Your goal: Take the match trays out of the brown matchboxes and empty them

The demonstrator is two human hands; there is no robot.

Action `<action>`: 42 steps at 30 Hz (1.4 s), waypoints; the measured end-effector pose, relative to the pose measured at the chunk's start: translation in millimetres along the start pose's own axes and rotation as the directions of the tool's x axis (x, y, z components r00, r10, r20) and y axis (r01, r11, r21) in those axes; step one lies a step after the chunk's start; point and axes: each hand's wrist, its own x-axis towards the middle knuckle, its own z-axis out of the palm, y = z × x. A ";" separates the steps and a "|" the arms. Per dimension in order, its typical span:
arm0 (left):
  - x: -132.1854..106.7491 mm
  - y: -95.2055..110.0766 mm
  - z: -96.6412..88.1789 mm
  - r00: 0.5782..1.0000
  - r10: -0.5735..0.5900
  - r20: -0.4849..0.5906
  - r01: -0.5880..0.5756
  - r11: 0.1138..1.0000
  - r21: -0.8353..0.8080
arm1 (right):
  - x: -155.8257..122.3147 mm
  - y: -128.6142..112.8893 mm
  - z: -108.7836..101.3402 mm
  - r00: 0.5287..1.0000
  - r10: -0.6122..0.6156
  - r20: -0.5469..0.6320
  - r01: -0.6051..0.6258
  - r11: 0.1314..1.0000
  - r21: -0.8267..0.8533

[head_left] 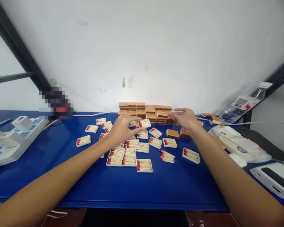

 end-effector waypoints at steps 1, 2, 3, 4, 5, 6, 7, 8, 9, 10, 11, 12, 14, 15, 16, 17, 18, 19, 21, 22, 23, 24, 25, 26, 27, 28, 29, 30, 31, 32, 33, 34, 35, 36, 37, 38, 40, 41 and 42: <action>-0.3 0.7 -0.1 1.000 0.005 0.004 -0.005 1.000 0.001 | 0.5 2.0 -0.4 0.998 -0.067 -0.005 0.067 0.996 -0.065; -0.4 1.3 -0.5 1.000 0.011 0.008 -0.011 1.000 0.003 | 0.7 3.8 -0.8 0.989 -0.146 -0.004 0.144 0.979 -0.143; -0.4 1.6 -1.0 1.000 0.018 0.008 -0.018 1.000 0.007 | 0.6 5.4 -1.1 0.974 -0.226 0.007 0.222 0.948 -0.228; -0.3 1.8 -1.6 1.000 0.024 0.008 -0.024 1.000 0.010 | 0.3 6.9 -1.0 0.956 -0.291 0.029 0.286 0.908 -0.306; -0.1 1.9 -2.1 1.000 0.027 0.005 -0.027 1.000 0.011 | -0.2 8.0 -0.3 0.942 -0.330 0.054 0.326 0.872 -0.365; 0.1 1.9 -2.5 1.000 0.028 0.002 -0.028 1.000 0.011 | -0.7 8.9 0.9 0.934 -0.348 0.077 0.348 0.843 -0.410; 0.3 1.9 -2.8 1.000 0.025 0.001 -0.025 1.000 0.010 | -1.2 9.4 2.7 0.930 -0.356 0.091 0.358 0.822 -0.443; 0.5 1.9 -2.9 1.000 0.022 0.003 -0.022 1.000 0.009 | -1.4 9.7 4.9 0.927 -0.363 0.098 0.364 0.803 -0.471; 0.6 1.9 -2.8 1.000 0.019 0.007 -0.019 1.000 0.007 | -1.4 9.8 7.3 0.922 -0.375 0.098 0.372 0.784 -0.497; 0.6 1.9 -2.7 1.000 0.017 0.012 -0.017 1.000 0.004 | -1.0 9.7 9.8 0.915 -0.391 0.094 0.381 0.766 -0.518; 0.6 1.9 -2.4 1.000 0.018 0.015 -0.018 1.000 0.001 | -0.2 9.5 12.2 0.908 -0.409 0.089 0.389 0.749 -0.536; 0.5 2.0 -2.1 1.000 0.022 0.018 -0.022 1.000 0.001 | 0.9 9.2 14.5 0.901 -0.425 0.084 0.397 0.732 -0.553; 0.3 2.2 -1.5 0.999 0.033 0.018 -0.033 0.999 0.000 | 3.8 8.5 18.6 0.890 -0.450 0.073 0.404 0.705 -0.583; 0.2 2.4 -1.1 0.999 0.038 0.016 -0.038 0.999 -0.001 | 5.4 8.2 20.4 0.887 -0.456 0.070 0.404 0.693 -0.597; 0.0 2.7 -0.8 0.999 0.041 0.015 -0.041 0.999 -0.005 | 7.0 8.1 22.1 0.885 -0.460 0.075 0.406 0.681 -0.609; -0.1 3.1 -0.4 0.999 0.043 0.018 -0.043 0.999 -0.009 | 8.6 8.1 23.7 0.883 -0.461 0.082 0.407 0.669 -0.622; -0.3 3.5 0.0 0.999 0.045 0.023 -0.045 0.999 -0.013 | 9.9 8.3 25.1 0.882 -0.462 0.089 0.408 0.656 -0.635; -0.4 4.0 0.3 0.998 0.047 0.029 -0.046 0.999 -0.015 | 11.0 8.5 26.2 0.881 -0.464 0.096 0.409 0.642 -0.648; -0.8 4.8 0.9 0.998 0.049 0.051 -0.048 0.999 -0.015 | 12.2 8.6 26.9 0.872 -0.477 0.110 0.419 0.610 -0.673; -0.9 5.0 1.0 0.997 0.049 0.061 -0.048 0.999 -0.015 | 12.2 8.0 26.1 0.865 -0.488 0.119 0.429 0.595 -0.679; -0.9 4.9 0.9 0.996 0.048 0.072 -0.047 0.999 -0.015 | 12.0 7.0 24.1 0.856 -0.501 0.129 0.444 0.584 -0.680; -0.8 4.5 0.7 0.995 0.044 0.084 -0.043 0.999 -0.015 | 11.4 5.4 20.8 0.844 -0.517 0.143 0.466 0.575 -0.673; -0.6 3.7 0.3 0.994 0.041 0.097 -0.040 0.999 -0.014 | 10.6 3.4 16.0 0.831 -0.532 0.164 0.494 0.567 -0.659; -0.3 2.5 -0.1 0.993 0.037 0.109 -0.036 0.999 -0.013 | 9.7 1.2 9.9 0.817 -0.542 0.197 0.526 0.562 -0.639; 0.0 0.9 -0.6 0.992 0.030 0.122 -0.029 1.000 -0.012 | 8.7 -1.1 2.6 0.806 -0.539 0.244 0.559 0.558 -0.613; 0.4 -0.9 -1.0 0.990 0.021 0.137 -0.019 1.000 -0.014 | 7.8 -3.1 -5.6 0.799 -0.518 0.306 0.587 0.558 -0.587; 0.7 -2.9 -1.3 0.988 0.013 0.152 -0.010 1.000 -0.019 | 7.1 -4.8 -14.0 0.795 -0.473 0.380 0.604 0.563 -0.564; 0.9 -4.9 -1.5 0.986 0.006 0.164 -0.002 1.000 -0.025 | 6.6 -6.0 -22.4 0.795 -0.407 0.450 0.606 0.574 -0.551; 1.1 -6.8 -1.6 0.985 -0.001 0.174 0.007 1.000 -0.030 | 6.3 -6.8 -30.0 0.797 -0.331 0.504 0.593 0.587 -0.551; 1.1 -8.5 -1.6 0.983 -0.008 0.183 0.015 0.999 -0.035 | 6.2 -7.3 -36.7 0.803 -0.258 0.538 0.569 0.599 -0.563; 1.0 -9.7 -1.6 0.981 -0.013 0.192 0.020 0.999 -0.038 | 6.1 -7.8 -42.1 0.810 -0.196 0.553 0.543 0.607 -0.580; 0.9 -10.6 -1.6 0.980 -0.015 0.198 0.024 0.999 -0.042 | 5.9 -8.2 -46.3 0.816 -0.150 0.558 0.520 0.612 -0.596; 0.7 -11.2 -1.6 0.979 -0.015 0.204 0.025 0.999 -0.045 | 5.6 -8.8 -49.3 0.822 -0.119 0.557 0.502 0.615 -0.608; 0.6 -11.3 -1.7 0.978 -0.012 0.209 0.023 0.999 -0.047 | 4.9 -9.4 -51.3 0.826 -0.095 0.556 0.487 0.618 -0.617; 0.5 -11.2 -1.7 0.977 -0.007 0.212 0.017 0.999 -0.048 | 4.0 -10.1 -52.5 0.826 -0.073 0.560 0.477 0.621 -0.622; 0.5 -10.9 -1.6 0.978 0.000 0.210 0.010 0.999 -0.047 | 2.8 -10.7 -53.1 0.823 -0.050 0.566 0.467 0.627 -0.624; 0.4 -9.9 -1.3 0.979 0.009 0.202 0.001 0.999 -0.049 | 0.4 -11.2 -53.5 0.820 -0.001 0.573 0.440 0.641 -0.629; 0.2 -9.2 -1.1 0.980 0.016 0.198 -0.005 0.998 -0.058 | -0.6 -11.0 -53.4 0.818 0.017 0.575 0.428 0.649 -0.629; -0.1 -8.4 -0.9 0.980 0.027 0.197 -0.013 0.997 -0.072 | -1.2 -10.6 -53.2 0.816 0.025 0.578 0.423 0.656 -0.625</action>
